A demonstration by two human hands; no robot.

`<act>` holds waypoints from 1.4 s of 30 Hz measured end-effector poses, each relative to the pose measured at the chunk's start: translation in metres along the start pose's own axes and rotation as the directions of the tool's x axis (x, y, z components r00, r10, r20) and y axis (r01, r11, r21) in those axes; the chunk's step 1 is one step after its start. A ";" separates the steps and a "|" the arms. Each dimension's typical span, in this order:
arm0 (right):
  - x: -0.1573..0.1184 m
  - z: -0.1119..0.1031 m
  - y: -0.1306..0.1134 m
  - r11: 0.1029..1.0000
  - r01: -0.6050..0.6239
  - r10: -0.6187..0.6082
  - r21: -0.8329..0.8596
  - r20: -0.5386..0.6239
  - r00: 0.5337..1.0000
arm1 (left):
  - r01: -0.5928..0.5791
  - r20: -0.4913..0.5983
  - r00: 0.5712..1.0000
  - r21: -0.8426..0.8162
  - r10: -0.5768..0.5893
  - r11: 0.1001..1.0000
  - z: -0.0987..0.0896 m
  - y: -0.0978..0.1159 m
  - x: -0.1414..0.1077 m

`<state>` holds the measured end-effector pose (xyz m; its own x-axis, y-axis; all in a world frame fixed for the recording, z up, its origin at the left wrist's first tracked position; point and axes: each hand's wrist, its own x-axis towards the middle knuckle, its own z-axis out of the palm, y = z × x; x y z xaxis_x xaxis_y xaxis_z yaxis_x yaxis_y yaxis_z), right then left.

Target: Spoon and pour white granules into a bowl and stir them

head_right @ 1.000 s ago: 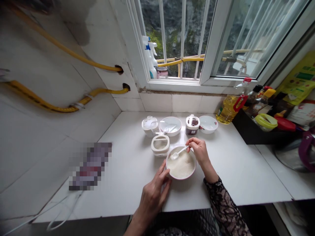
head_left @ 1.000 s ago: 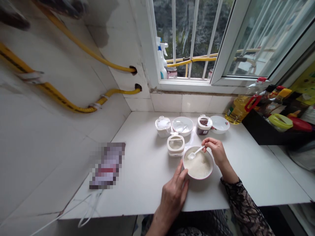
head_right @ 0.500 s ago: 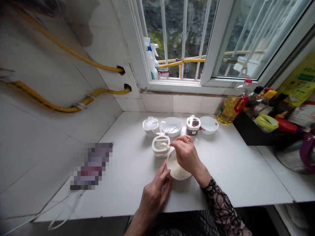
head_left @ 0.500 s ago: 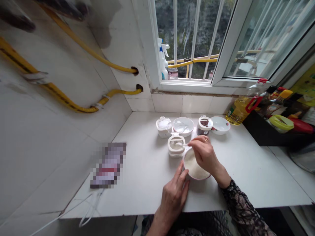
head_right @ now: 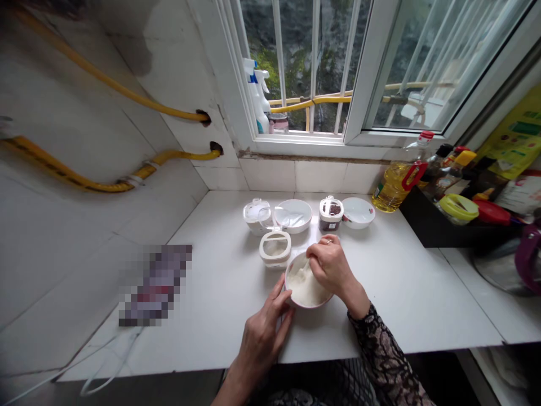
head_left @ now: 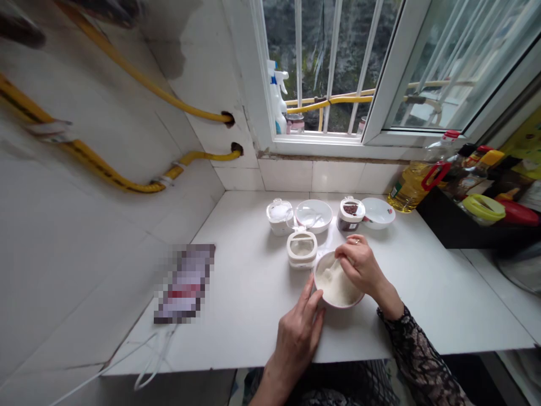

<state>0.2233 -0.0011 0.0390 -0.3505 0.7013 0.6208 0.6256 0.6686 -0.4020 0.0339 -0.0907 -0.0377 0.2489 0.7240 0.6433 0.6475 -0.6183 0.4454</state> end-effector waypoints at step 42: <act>0.008 0.005 -0.002 0.555 -0.504 0.660 0.662 0.019 0.751 | -0.007 -0.001 1.000 -0.011 0.007 1.000 0.000 -0.001 0.001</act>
<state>0.2158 0.0043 0.0413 0.1359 0.9727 0.1884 0.0621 0.1814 -0.9814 0.0338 -0.0893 -0.0376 0.2526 0.7190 0.6475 0.6374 -0.6271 0.4477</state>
